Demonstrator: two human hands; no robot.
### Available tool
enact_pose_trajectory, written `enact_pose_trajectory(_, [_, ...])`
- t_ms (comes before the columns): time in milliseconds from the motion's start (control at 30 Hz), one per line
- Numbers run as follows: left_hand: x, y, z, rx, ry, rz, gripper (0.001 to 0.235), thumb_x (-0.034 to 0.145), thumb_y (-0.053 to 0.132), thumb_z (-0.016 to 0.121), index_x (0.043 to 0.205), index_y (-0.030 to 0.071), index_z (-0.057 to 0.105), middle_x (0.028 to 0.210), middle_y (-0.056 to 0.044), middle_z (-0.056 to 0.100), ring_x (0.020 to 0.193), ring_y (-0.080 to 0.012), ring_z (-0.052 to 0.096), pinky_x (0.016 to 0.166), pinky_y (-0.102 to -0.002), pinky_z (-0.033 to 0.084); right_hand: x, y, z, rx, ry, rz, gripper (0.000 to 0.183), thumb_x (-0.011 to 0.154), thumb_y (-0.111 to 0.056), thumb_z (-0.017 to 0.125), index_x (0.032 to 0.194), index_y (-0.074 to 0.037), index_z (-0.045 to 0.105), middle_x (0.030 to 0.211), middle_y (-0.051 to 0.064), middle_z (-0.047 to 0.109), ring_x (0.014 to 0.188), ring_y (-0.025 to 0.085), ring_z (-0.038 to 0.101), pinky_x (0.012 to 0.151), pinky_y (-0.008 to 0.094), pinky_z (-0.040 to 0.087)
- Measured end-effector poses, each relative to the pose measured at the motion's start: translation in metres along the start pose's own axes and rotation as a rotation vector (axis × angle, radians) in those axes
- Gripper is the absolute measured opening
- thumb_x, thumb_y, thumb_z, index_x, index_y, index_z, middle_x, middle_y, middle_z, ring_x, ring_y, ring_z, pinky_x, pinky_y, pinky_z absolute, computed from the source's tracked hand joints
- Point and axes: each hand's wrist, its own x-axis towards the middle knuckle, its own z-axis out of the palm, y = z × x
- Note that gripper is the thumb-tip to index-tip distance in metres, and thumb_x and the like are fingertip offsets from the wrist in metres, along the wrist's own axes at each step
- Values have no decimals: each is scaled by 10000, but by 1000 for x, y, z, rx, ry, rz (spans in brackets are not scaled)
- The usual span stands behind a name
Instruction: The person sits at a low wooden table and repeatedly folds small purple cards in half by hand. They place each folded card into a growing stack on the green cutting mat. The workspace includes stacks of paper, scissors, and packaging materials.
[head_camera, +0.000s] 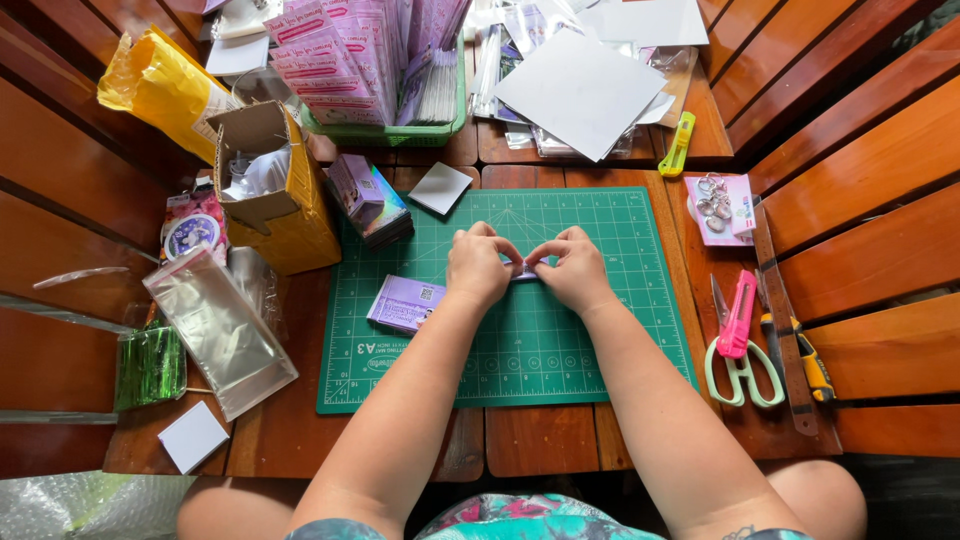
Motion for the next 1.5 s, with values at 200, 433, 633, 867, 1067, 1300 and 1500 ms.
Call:
enact_pose_trajectory(200, [9,-4,-28,76,-186,80,187,696,431,904,831,485,786,1130,100,575,1244,-206,510,1041,-344,460,7,-18,-14,-88,-119,56,158,745,-212,799,852,-325,829,948,41,592,948,231,678,903,397,566])
enact_pose_trajectory(433, [9,4,-44,267,-262,164,242,722,538,864,946,523,772,1236,77,566,1299,-232,470,1054,-384,400,0,-30,-20,-119,-152,88,160,678,-352,852,828,-307,820,989,77,600,1019,259,684,930,419,566])
enact_pose_trajectory(633, [12,-6,-36,256,-245,168,266,712,567,863,958,554,762,1247,98,541,1325,-217,449,1054,-369,383,4,-27,-17,-152,-167,75,218,677,-362,918,853,-274,823,1011,92,599,1069,298,679,952,444,556])
enact_pose_trajectory(867, [9,-10,-35,257,-239,165,251,735,591,835,969,579,746,1271,96,539,1337,-211,449,1064,-359,379,12,-19,-33,-207,-315,25,238,744,-302,894,970,-321,820,1045,84,594,1069,274,680,965,431,561])
enact_pose_trajectory(1067, [10,-7,-34,224,-257,114,235,736,563,842,955,568,755,1277,101,524,1365,-217,432,1086,-369,374,20,-14,-44,-208,-422,32,318,785,-216,856,1069,-351,816,1058,101,624,1066,269,684,971,417,566])
enact_pose_trajectory(1300, [-3,30,-48,164,-199,-64,327,625,655,864,864,442,795,1226,39,519,1335,-260,452,1047,-396,400,19,-7,-40,-241,-416,52,311,784,-247,858,1058,-389,813,1042,59,617,1047,223,683,949,387,574])
enact_pose_trajectory(1500, [4,24,-30,196,-188,-84,394,598,580,923,854,332,754,1236,24,478,1340,-291,428,1050,-418,400,20,-7,-42,-250,-433,55,335,792,-252,851,1075,-425,804,1056,37,608,1049,208,675,953,365,576])
